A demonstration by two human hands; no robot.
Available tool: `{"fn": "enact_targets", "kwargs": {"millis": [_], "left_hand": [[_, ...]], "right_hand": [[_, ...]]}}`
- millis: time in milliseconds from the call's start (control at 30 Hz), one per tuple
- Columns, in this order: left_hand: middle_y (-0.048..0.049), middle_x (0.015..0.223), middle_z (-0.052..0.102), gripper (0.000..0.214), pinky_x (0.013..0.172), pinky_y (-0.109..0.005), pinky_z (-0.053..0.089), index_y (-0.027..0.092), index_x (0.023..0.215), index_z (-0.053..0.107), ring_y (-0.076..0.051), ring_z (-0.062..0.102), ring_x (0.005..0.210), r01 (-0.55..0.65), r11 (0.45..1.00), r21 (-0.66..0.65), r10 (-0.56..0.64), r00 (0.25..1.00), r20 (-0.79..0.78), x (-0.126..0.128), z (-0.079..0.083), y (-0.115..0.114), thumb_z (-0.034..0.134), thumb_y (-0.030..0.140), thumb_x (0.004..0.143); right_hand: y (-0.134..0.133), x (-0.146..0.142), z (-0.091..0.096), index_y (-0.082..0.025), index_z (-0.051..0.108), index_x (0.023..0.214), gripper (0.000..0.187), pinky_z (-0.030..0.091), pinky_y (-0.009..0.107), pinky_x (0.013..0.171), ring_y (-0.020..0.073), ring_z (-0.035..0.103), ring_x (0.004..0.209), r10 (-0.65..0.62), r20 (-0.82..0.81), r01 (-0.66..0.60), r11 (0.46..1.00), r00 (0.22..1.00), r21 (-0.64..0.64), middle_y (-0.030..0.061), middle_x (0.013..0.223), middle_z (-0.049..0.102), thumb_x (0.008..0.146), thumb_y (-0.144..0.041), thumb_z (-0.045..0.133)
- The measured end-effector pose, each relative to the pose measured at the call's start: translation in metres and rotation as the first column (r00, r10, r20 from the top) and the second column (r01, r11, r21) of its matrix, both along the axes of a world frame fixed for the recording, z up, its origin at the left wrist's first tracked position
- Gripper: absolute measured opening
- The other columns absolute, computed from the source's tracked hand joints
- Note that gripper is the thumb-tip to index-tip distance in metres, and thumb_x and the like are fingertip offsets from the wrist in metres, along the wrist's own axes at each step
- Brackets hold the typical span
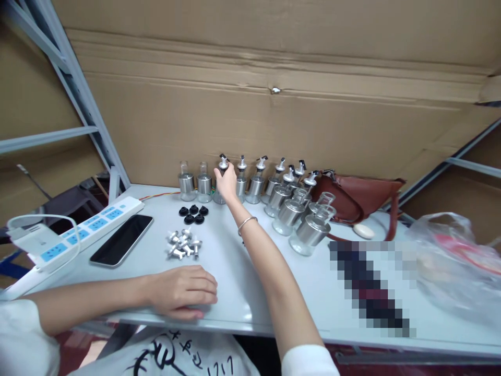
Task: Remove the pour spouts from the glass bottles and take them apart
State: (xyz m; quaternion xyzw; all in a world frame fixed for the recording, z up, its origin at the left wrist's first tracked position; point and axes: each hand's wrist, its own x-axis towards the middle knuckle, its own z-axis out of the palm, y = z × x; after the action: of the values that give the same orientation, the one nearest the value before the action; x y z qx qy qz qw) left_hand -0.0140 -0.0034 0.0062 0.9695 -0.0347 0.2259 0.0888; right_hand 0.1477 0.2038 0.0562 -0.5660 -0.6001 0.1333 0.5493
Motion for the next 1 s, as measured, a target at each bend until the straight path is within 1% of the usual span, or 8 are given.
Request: {"fn": "enact_targets", "kwargs": {"millis": [100,200,333,433,633,800,900,1000], "left_hand": [[-0.01,0.087,0.066,0.017,0.071,-0.029,0.048,0.014,0.107,0.053,-0.018,0.059,0.079,-0.064,0.997,0.032,0.062,0.996,0.061,-0.002,-0.001,0.0,0.042,0.019,0.094],[-0.0065,0.08,0.062,0.02,0.065,-0.025,0.045,0.016,0.106,0.052,-0.015,0.055,0.071,-0.106,0.993,0.046,0.101,0.99,0.094,-0.005,-0.004,0.0,0.035,0.013,0.095],[-0.0051,0.085,0.057,0.028,0.064,-0.021,0.045,0.021,0.12,0.049,-0.013,0.052,0.071,-0.232,0.973,0.01,0.233,0.973,-0.008,-0.008,-0.009,0.001,0.033,0.019,0.098],[-0.0038,0.088,0.053,0.035,0.067,-0.021,0.046,0.027,0.132,0.039,-0.013,0.05,0.071,-0.278,0.961,-0.013,0.277,0.959,-0.057,-0.009,-0.015,0.0,0.034,0.024,0.098],[-0.0061,0.093,0.048,0.051,0.074,-0.027,0.048,0.027,0.142,0.022,-0.017,0.049,0.081,-0.226,0.971,-0.074,0.232,0.969,0.089,-0.01,-0.023,0.002,0.031,0.013,0.093],[-0.0034,0.086,0.039,0.053,0.067,-0.025,0.046,0.027,0.144,0.017,-0.016,0.044,0.075,-0.156,0.982,-0.105,0.175,0.962,0.21,-0.009,-0.014,0.001,0.026,0.01,0.094],[-0.004,0.088,0.039,0.044,0.072,-0.027,0.047,0.026,0.138,0.025,-0.017,0.044,0.079,-0.118,0.968,-0.22,0.18,0.941,0.287,-0.007,-0.007,-0.004,0.023,0.012,0.097],[-0.0041,0.089,0.041,0.036,0.073,-0.028,0.045,0.026,0.13,0.032,-0.017,0.042,0.08,-0.112,0.91,-0.399,0.254,0.912,0.324,-0.005,-0.004,-0.012,0.025,0.012,0.098]], "right_hand": [[-0.006,-0.001,0.0,-0.012,0.047,0.118,0.039,0.045,0.041,0.095,0.0261,0.06,0.107,0.012,-0.011,-0.012,1.0,1.0,0.011,0.0178,0.115,0.063,0.082,-0.026,0.057],[-0.017,-0.001,0.001,-0.014,0.048,0.114,0.034,0.045,0.04,0.095,0.0251,0.062,0.104,0.025,-0.024,-0.025,0.999,0.999,0.034,0.016,0.112,0.064,0.082,-0.023,0.056],[-0.044,0.002,0.004,-0.017,0.045,0.117,0.033,0.044,0.04,0.097,0.0234,0.06,0.107,0.048,-0.057,-0.043,0.995,0.997,0.089,0.0139,0.117,0.062,0.086,-0.027,0.05],[-0.073,0.009,0.009,-0.018,0.041,0.119,0.034,0.044,0.039,0.098,0.0224,0.059,0.109,0.087,-0.129,-0.065,0.984,0.988,0.168,0.0141,0.119,0.059,0.088,-0.031,0.046],[-0.144,0.022,0.008,-0.022,0.036,0.128,0.039,0.046,0.04,0.095,0.0218,0.061,0.101,0.167,-0.163,-0.143,0.978,0.972,0.152,0.0114,0.115,0.056,0.094,-0.042,0.034],[-0.192,0.019,-0.005,-0.023,0.037,0.13,0.044,0.052,0.038,0.078,0.0196,0.06,0.081,0.28,-0.344,-0.245,0.959,0.896,0.142,0.0052,0.09,0.058,0.094,-0.048,0.038],[-0.212,0.016,-0.007,-0.025,0.042,0.127,0.042,0.052,0.033,0.07,0.0166,0.057,0.074,0.364,-0.397,-0.322,0.931,0.843,0.17,0.0031,0.086,0.058,0.093,-0.049,0.043],[-0.228,0.014,-0.007,-0.026,0.043,0.125,0.04,0.053,0.032,0.067,0.016,0.058,0.074,0.465,-0.441,-0.437,0.883,0.768,0.171,0.0032,0.088,0.058,0.093,-0.049,0.045]]}}
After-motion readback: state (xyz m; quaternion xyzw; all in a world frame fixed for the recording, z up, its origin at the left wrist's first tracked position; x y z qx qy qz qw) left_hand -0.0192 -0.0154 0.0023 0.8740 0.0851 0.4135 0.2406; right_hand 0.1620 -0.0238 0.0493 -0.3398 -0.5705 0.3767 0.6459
